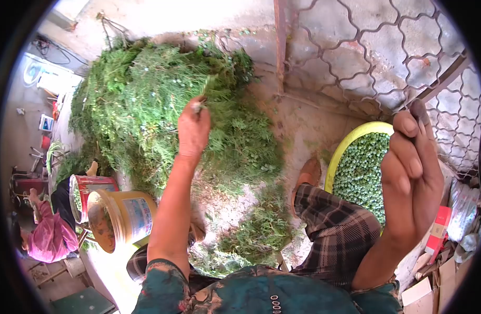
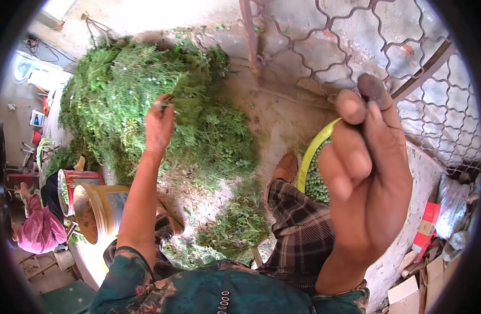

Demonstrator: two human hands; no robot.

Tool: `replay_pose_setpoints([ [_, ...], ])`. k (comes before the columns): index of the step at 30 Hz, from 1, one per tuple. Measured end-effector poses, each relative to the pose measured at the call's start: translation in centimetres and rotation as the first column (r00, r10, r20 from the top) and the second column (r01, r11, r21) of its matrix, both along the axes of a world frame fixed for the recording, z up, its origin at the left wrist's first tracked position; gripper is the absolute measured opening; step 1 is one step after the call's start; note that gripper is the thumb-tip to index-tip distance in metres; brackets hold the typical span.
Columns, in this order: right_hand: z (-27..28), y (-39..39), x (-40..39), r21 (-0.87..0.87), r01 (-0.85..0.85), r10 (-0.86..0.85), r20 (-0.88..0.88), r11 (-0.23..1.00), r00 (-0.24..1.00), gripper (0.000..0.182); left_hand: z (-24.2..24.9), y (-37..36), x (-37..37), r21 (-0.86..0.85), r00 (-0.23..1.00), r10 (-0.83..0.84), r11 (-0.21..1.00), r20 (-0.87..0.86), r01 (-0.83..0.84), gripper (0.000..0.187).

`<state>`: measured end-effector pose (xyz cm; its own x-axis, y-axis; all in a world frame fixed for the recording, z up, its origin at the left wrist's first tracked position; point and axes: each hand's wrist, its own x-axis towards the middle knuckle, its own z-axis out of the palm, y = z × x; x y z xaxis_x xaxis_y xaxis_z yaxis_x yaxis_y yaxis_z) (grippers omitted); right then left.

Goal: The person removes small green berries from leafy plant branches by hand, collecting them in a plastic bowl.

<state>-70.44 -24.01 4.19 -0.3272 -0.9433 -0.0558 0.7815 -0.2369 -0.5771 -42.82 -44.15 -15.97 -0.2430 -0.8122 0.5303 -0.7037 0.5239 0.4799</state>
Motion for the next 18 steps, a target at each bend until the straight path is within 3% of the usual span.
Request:
replay_pose_setpoints([
  [2, -0.7, 0.8, -1.9, -0.051, 0.094, -0.097, -0.06, 0.994, 0.993, 0.026, 4.6, 1.0, 1.5, 0.417, 0.906, 0.136, 0.908, -0.402, 0.049, 0.025],
  [3, -1.3, 1.4, -3.5, -0.099, 0.118, -0.124, -0.063, 0.988, 0.99, 0.025, 6.3, 1.2, 2.2, 0.401, 0.906, 0.139, 0.915, -0.4, 0.037, 0.025],
  [4, -2.3, 2.1, -5.2, -0.129, 0.188, -0.213, -0.212, 0.974, 0.954, 0.026, 7.7, 1.3, 2.9, 0.377, 0.86, 0.104, 0.92, -0.499, 0.107, 0.025],
  [5, -3.5, 2.7, -6.8, -0.169, 0.256, -0.301, -0.353, 0.952, 0.886, 0.026, 9.0, 1.5, 3.6, 0.346, 0.803, 0.067, 0.921, -0.592, 0.178, 0.025],
  [6, -5.1, 2.9, -7.8, -0.06, 0.409, -0.367, -0.573, 0.911, 0.733, 0.026, 10.4, 1.8, 4.2, 0.355, 0.756, 0.072, 0.909, -0.65, 0.219, 0.024],
  [7, -7.2, 3.1, -9.0, 0.002, 0.572, -0.367, -0.765, 0.82, 0.529, 0.027, 12.4, 2.8, 4.5, 0.37, 0.753, 0.059, 0.894, -0.655, 0.252, 0.025],
  [8, -10.0, 3.8, -11.1, 0.154, 0.573, -0.104, -0.914, 0.805, 0.392, 0.03, 13.9, 3.3, 4.5, 0.359, 0.691, 0.069, 0.889, -0.72, 0.286, 0.025],
  [9, -13.3, 5.0, -13.4, 0.291, 0.599, 0.185, -0.955, 0.746, 0.233, 0.033, 14.9, 3.8, 4.7, 0.345, 0.622, 0.08, 0.884, -0.779, 0.317, 0.026],
  [10, -18.0, 6.9, -15.3, 0.063, 0.612, 0.303, -0.906, 0.788, -0.297, 0.037, 15.6, 4.2, 5.6, 0.348, 0.605, 0.052, 0.855, -0.795, 0.383, 0.025],
  [11, -20.8, 8.1, -16.2, -0.134, 0.509, 0.346, -0.585, 0.85, -0.734, 0.04, 16.2, 4.9, 5.6, 0.34, 0.593, 0.11, 0.894, -0.798, 0.291, 0.023],
  [12, -19.4, 7.6, -15.1, -0.139, 0.503, 0.34, -0.585, 0.853, -0.737, 0.04, 16.5, 5.1, 6.2, 0.269, 0.638, 0.019, 0.916, -0.77, 0.298, 0.022],
  [14, -13.5, 5.3, -10.3, 0.114, 0.508, 0.289, -0.915, 0.854, -0.281, 0.043, 17.1, 5.9, 7.0, 0.2, 0.681, -0.064, 0.932, -0.73, 0.302, 0.021],
  [16, -7.6, 2.6, -5.3, 0.174, 0.349, 0.137, -0.982, 0.921, 0.129, 0.033, 18.4, 7.6, 7.1, 0.229, 0.59, -0.036, 0.901, -0.807, 0.369, 0.021],
  [18, -2.9, 0.8, 0.1, 0.082, 0.135, 0.039, -0.955, 0.987, 0.294, 0.023, 19.5, 9.0, 7.2, 0.252, 0.586, 0.004, 0.905, -0.81, 0.343, 0.021],
])
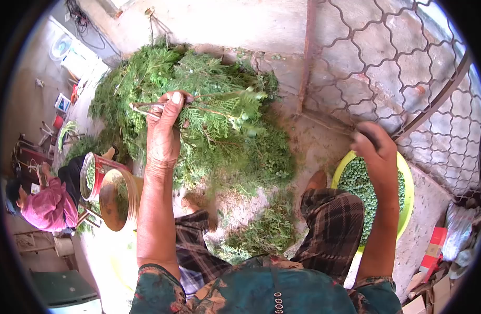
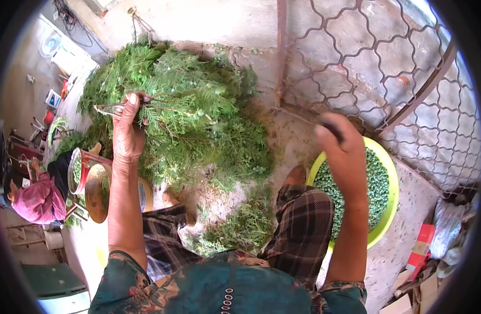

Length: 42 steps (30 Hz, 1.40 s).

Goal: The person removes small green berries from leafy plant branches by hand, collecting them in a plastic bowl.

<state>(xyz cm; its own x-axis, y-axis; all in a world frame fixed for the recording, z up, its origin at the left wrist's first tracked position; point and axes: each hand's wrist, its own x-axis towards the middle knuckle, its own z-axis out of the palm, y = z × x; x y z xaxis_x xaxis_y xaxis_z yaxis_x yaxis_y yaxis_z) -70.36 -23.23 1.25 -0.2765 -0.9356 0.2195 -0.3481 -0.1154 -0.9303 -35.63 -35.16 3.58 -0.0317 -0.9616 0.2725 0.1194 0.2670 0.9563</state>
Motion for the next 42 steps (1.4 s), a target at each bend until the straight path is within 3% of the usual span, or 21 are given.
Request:
replay_pose_setpoints([
  [2, 3.1, -1.0, 5.1, -0.027, -0.192, 0.193, 0.023, 0.981, 0.981, 0.017, 0.1, 1.0, 0.2, 0.005, 0.998, 0.052, 0.999, -0.019, -0.052, 0.018],
  [4, 4.0, -1.8, 9.0, -0.127, -0.377, 0.355, -0.163, 0.918, 0.92, 0.018, 0.1, 1.8, 0.5, 0.024, 0.996, 0.074, 0.997, -0.047, -0.073, 0.018],
  [5, 4.0, -2.2, 11.1, -0.188, -0.425, 0.402, -0.148, 0.885, 0.904, 0.021, 0.0, 2.2, 0.6, 0.043, 0.994, 0.085, 0.996, -0.068, -0.082, 0.017],
  [6, 4.6, -2.4, 12.6, -0.102, -0.457, 0.44, -0.151, 0.884, 0.885, 0.026, -0.1, 2.7, 0.4, 0.055, 0.99, 0.092, 0.995, -0.109, -0.086, 0.017],
  [7, 3.1, -3.2, 13.9, -0.144, -0.478, 0.453, -0.172, 0.867, 0.875, 0.036, -0.1, 2.9, 0.3, 0.062, 0.989, 0.098, 0.994, -0.114, -0.092, 0.017],
  [9, 1.4, -3.8, 15.7, -0.115, -0.483, 0.435, -0.291, 0.868, 0.852, 0.049, -0.4, 3.3, 0.3, 0.076, 0.982, 0.103, 0.993, -0.16, -0.092, 0.018],
  [13, -2.6, -4.9, 17.9, -0.095, -0.413, 0.388, -0.206, 0.906, 0.898, 0.055, -1.6, 3.5, 0.0, 0.124, 0.983, 0.111, 0.988, -0.145, -0.093, 0.02],
  [15, -3.1, -5.5, 18.5, -0.083, -0.277, 0.237, -0.325, 0.957, 0.916, 0.055, -2.3, 3.2, 0.3, 0.124, 0.985, 0.081, 0.99, -0.153, -0.062, 0.021],
  [16, -3.2, -5.6, 18.6, -0.077, -0.277, 0.239, -0.323, 0.958, 0.916, 0.055, -2.4, 3.2, 0.3, 0.135, 0.986, 0.089, 0.988, -0.14, -0.07, 0.021],
  [19, -3.2, -6.1, 18.7, 0.039, -0.249, 0.246, -0.364, 0.968, 0.898, 0.046, -2.5, 3.0, 0.7, 0.156, 0.987, 0.089, 0.985, -0.135, -0.068, 0.021],
  [21, -4.2, -6.7, 18.7, -0.117, -0.321, 0.24, -0.445, 0.94, 0.863, 0.026, -2.5, 2.7, 0.8, 0.166, 0.987, 0.082, 0.984, -0.139, -0.059, 0.021],
  [25, -4.5, -7.2, 18.7, -0.248, -0.308, 0.186, -0.418, 0.918, 0.89, 0.018, -2.6, 2.3, 0.5, 0.133, 0.981, 0.176, 0.977, -0.08, -0.164, 0.022],
  [31, -2.9, -6.5, 18.1, -0.212, -0.371, 0.33, -0.206, 0.904, 0.921, 0.015, -3.9, 1.5, 0.7, -0.016, 0.939, 0.34, 0.94, 0.047, -0.34, 0.015],
  [33, -2.5, -6.2, 17.9, 0.059, -0.586, 0.565, 0.2, 0.808, 0.8, 0.02, -4.1, 1.6, 0.9, -0.099, 0.913, 0.382, 0.923, 0.146, -0.371, 0.015],
  [34, -2.5, -6.1, 17.9, 0.061, -0.587, 0.566, 0.201, 0.808, 0.8, 0.02, -4.1, 1.5, 0.9, -0.097, 0.912, 0.383, 0.923, 0.147, -0.372, 0.015],
  [36, -2.5, -5.7, 17.9, 0.132, -0.83, 0.508, 0.735, 0.543, 0.449, 0.024, -4.2, 1.4, 1.3, -0.139, 0.862, 0.436, 0.9, 0.26, -0.413, 0.021],
  [37, -2.3, -5.4, 17.6, 0.134, -0.829, 0.5, 0.742, 0.542, 0.447, 0.024, -4.3, 1.2, 1.7, -0.131, 0.861, 0.432, 0.902, 0.268, -0.411, 0.021],
  [39, -1.9, -4.7, 16.8, 0.186, -0.918, 0.496, 0.794, 0.35, 0.351, 0.023, -4.3, 0.0, 3.2, 0.043, 0.866, 0.484, 0.869, 0.128, -0.493, 0.023],
  [40, -2.6, -4.2, 16.8, 0.171, -0.938, 0.385, 0.878, 0.302, 0.284, 0.019, -4.4, -0.7, 3.7, -0.071, 0.886, 0.462, 0.886, 0.043, -0.459, 0.026],
  [41, -2.6, -4.0, 16.9, 0.167, -0.94, 0.386, 0.879, 0.299, 0.279, 0.019, -4.7, -0.5, 3.9, -0.073, 0.884, 0.466, 0.884, 0.046, -0.462, 0.026],
  [42, -2.6, -3.9, 16.9, 0.163, -0.889, 0.379, 0.861, 0.427, 0.34, 0.018, -3.8, 0.0, 3.1, -0.027, 0.888, 0.444, 0.896, 0.12, -0.444, 0.027],
])
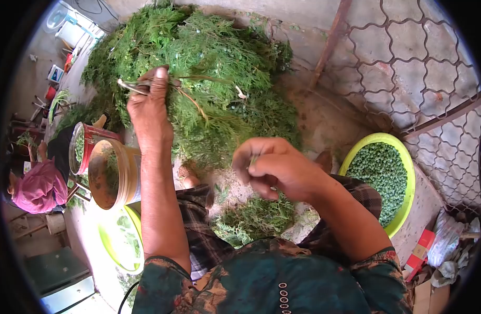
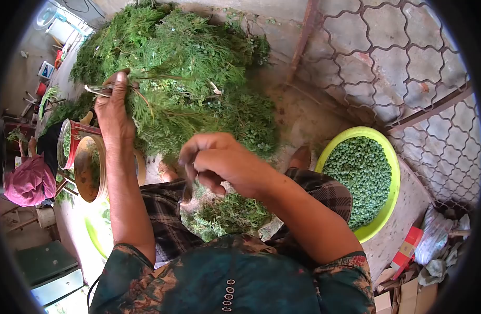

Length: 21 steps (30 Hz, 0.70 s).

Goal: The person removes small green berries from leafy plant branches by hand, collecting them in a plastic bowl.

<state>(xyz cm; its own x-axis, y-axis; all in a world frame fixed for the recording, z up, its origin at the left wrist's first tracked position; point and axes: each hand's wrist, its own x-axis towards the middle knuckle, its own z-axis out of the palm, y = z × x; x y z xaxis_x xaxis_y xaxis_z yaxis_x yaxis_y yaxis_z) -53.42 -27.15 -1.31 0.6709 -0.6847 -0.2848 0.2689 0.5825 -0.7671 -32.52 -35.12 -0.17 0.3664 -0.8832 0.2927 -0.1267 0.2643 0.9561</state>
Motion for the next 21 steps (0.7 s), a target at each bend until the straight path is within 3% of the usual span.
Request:
replay_pose_setpoints([
  [1, 0.1, 0.0, 0.0, -0.042, 0.137, -0.137, -0.006, 0.99, 0.991, 0.017, 0.6, 0.4, -0.5, 0.072, 0.999, -0.022, 0.997, 0.046, 0.019, 0.029],
  [2, 0.0, -0.5, -0.5, -0.031, 0.156, -0.154, 0.064, 0.987, 0.986, 0.018, 0.7, 0.6, -0.6, 0.1, 0.988, -0.105, 0.991, 0.11, 0.094, 0.03],
  [7, 1.3, -2.0, -1.1, -0.004, 0.254, -0.249, 0.191, 0.967, 0.949, 0.021, 0.0, 1.5, -2.2, 0.089, 0.939, -0.339, 0.935, -0.049, 0.342, 0.029],
  [8, 1.0, -2.1, -0.6, -0.201, 0.336, -0.329, 0.069, 0.92, 0.942, 0.021, 0.1, 1.8, -2.4, 0.113, 0.917, -0.39, 0.911, -0.086, 0.398, 0.028],
  [9, 0.4, -2.3, -0.1, -0.401, 0.373, -0.421, -0.037, 0.837, 0.906, 0.02, 0.0, 1.9, -2.8, 0.111, 0.917, -0.391, 0.91, -0.084, 0.399, 0.028],
  [10, -0.3, -2.3, 0.4, -0.444, 0.391, -0.452, -0.036, 0.806, 0.891, 0.021, 0.0, 2.1, -3.2, 0.083, 0.914, -0.389, 0.913, -0.112, 0.399, 0.028],
  [14, 0.4, -2.2, 1.3, -0.438, 0.224, -0.314, -0.142, 0.87, 0.939, 0.023, -0.1, 2.7, -3.5, 0.066, 0.904, -0.397, 0.909, -0.163, 0.411, 0.025],
  [18, 0.1, -2.4, 2.3, -0.419, 0.233, -0.316, -0.138, 0.877, 0.939, 0.023, -0.3, 2.9, -3.7, 0.042, 0.89, -0.404, 0.906, -0.209, 0.421, 0.022],
  [21, 0.4, -2.5, 2.7, -0.413, 0.339, -0.39, -0.043, 0.845, 0.92, 0.022, -0.1, 2.9, -3.7, 0.034, 0.921, -0.349, 0.933, -0.176, 0.36, 0.02],
])
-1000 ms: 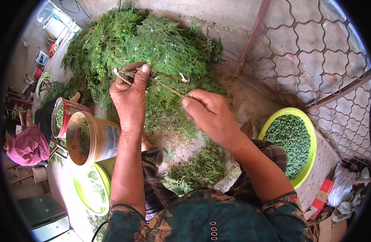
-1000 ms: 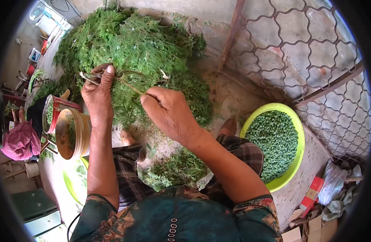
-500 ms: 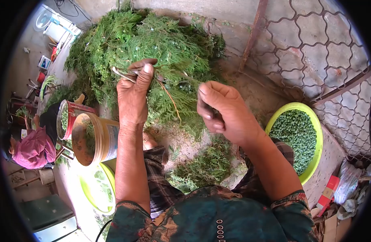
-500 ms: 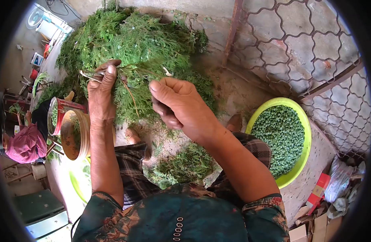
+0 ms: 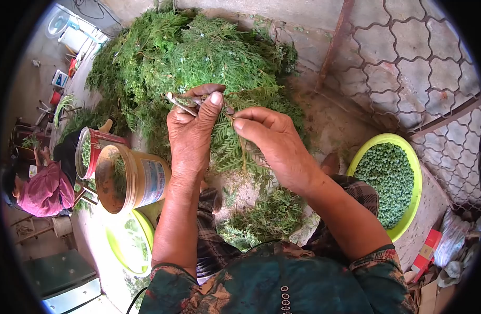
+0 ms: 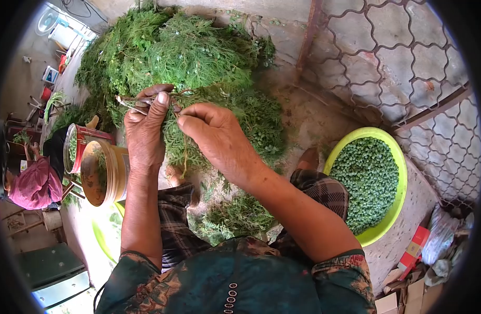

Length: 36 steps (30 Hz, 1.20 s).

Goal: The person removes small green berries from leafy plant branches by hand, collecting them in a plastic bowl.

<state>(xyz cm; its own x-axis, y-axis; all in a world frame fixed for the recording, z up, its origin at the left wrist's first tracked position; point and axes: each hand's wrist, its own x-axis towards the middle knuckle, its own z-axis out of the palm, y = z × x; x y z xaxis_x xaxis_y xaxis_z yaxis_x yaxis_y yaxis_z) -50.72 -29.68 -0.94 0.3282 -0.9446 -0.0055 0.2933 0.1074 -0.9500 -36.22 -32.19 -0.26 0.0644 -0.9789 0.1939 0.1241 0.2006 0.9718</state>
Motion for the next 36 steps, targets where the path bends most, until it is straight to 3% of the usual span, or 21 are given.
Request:
replay_pose_setpoints([
  [2, 0.2, 0.5, -0.2, 0.248, 0.012, -0.061, 0.192, 0.969, 0.98, 0.018, 0.1, -0.1, 0.5, 0.032, 0.982, 0.155, 0.987, 0.103, -0.159, 0.017],
  [4, -0.7, 0.3, -0.8, 0.327, -0.09, -0.058, 0.418, 0.941, 0.907, 0.018, -0.1, -0.8, 1.9, 0.016, 0.982, 0.184, 0.983, -0.037, -0.183, 0.017],
  [7, -0.7, 0.0, -0.7, 0.437, -0.063, -0.124, 0.386, 0.897, 0.914, 0.016, -0.1, -0.5, 1.6, -0.017, 0.971, 0.225, 0.974, -0.081, -0.227, 0.017],
  [10, -1.4, 0.2, 0.5, 0.396, -0.084, -0.03, 0.273, 0.915, 0.962, 0.014, -0.3, -0.1, 0.8, 0.005, 0.967, 0.211, 0.977, -0.14, -0.213, 0.017],
  [12, -1.0, 0.6, 1.3, 0.259, -0.061, 0.038, 0.093, 0.964, 0.995, 0.02, -0.1, 0.1, 0.5, 0.012, 0.963, 0.258, 0.966, -0.079, -0.257, 0.017],
  [14, -0.5, 0.6, 1.8, 0.215, -0.035, 0.01, 0.116, 0.976, 0.993, 0.026, 0.0, 0.5, -0.1, -0.009, 0.965, 0.256, 0.966, -0.047, -0.257, 0.018],
  [17, -0.1, 0.2, 1.8, 0.305, -0.016, -0.058, 0.233, 0.952, 0.971, 0.022, -0.3, 0.6, -0.1, -0.033, 0.966, 0.259, 0.965, 0.01, -0.259, 0.019],
  [20, 0.7, 0.1, 1.7, 0.286, -0.061, 0.001, 0.207, 0.956, 0.978, 0.023, -0.3, 0.2, 1.3, -0.036, 0.961, 0.27, 0.963, 0.057, -0.268, 0.021],
  [22, 1.0, 0.7, 1.5, 0.306, -0.229, 0.201, 0.12, 0.924, 0.972, 0.019, 0.1, -0.8, 3.1, 0.08, 0.906, 0.408, 0.913, -0.11, -0.401, 0.023],
  [23, 0.9, 1.1, 1.1, 0.359, -0.314, 0.242, 0.231, 0.879, 0.942, 0.014, -0.1, -1.7, 4.4, 0.099, 0.907, 0.387, 0.922, -0.165, -0.375, 0.028],
  [24, 0.6, 1.1, 0.8, 0.349, -0.325, 0.253, 0.236, 0.879, 0.938, 0.014, 0.0, -1.8, 4.7, 0.088, 0.905, 0.393, 0.919, -0.163, -0.384, 0.028],
  [26, 0.0, 1.0, 0.1, 0.41, -0.391, 0.165, 0.486, 0.824, 0.858, 0.015, 0.2, -1.7, 5.0, 0.051, 0.936, 0.094, 0.995, -0.339, -0.081, 0.033],
  [28, 0.3, 0.5, -0.6, 0.41, -0.322, 0.093, 0.488, 0.854, 0.868, 0.018, 0.6, -1.6, 4.3, 0.091, 0.939, 0.116, 0.992, -0.323, -0.091, 0.036],
  [30, 0.0, 0.0, -1.6, 0.358, -0.24, 0.037, 0.49, 0.902, 0.871, 0.025, 0.3, -1.6, 4.4, 0.058, 0.895, -0.048, 0.995, -0.443, 0.082, 0.037],
  [32, 0.8, -0.1, -2.6, 0.347, -0.224, 0.038, 0.47, 0.911, 0.882, 0.029, 0.7, -1.3, 3.8, 0.059, 0.897, -0.04, 0.996, -0.439, 0.073, 0.038],
  [36, 1.0, -0.3, -3.9, 0.284, -0.023, -0.074, 0.326, 0.958, 0.942, 0.018, 1.1, -0.6, 2.9, 0.112, 0.922, 0.006, 0.993, -0.388, 0.041, 0.037],
])
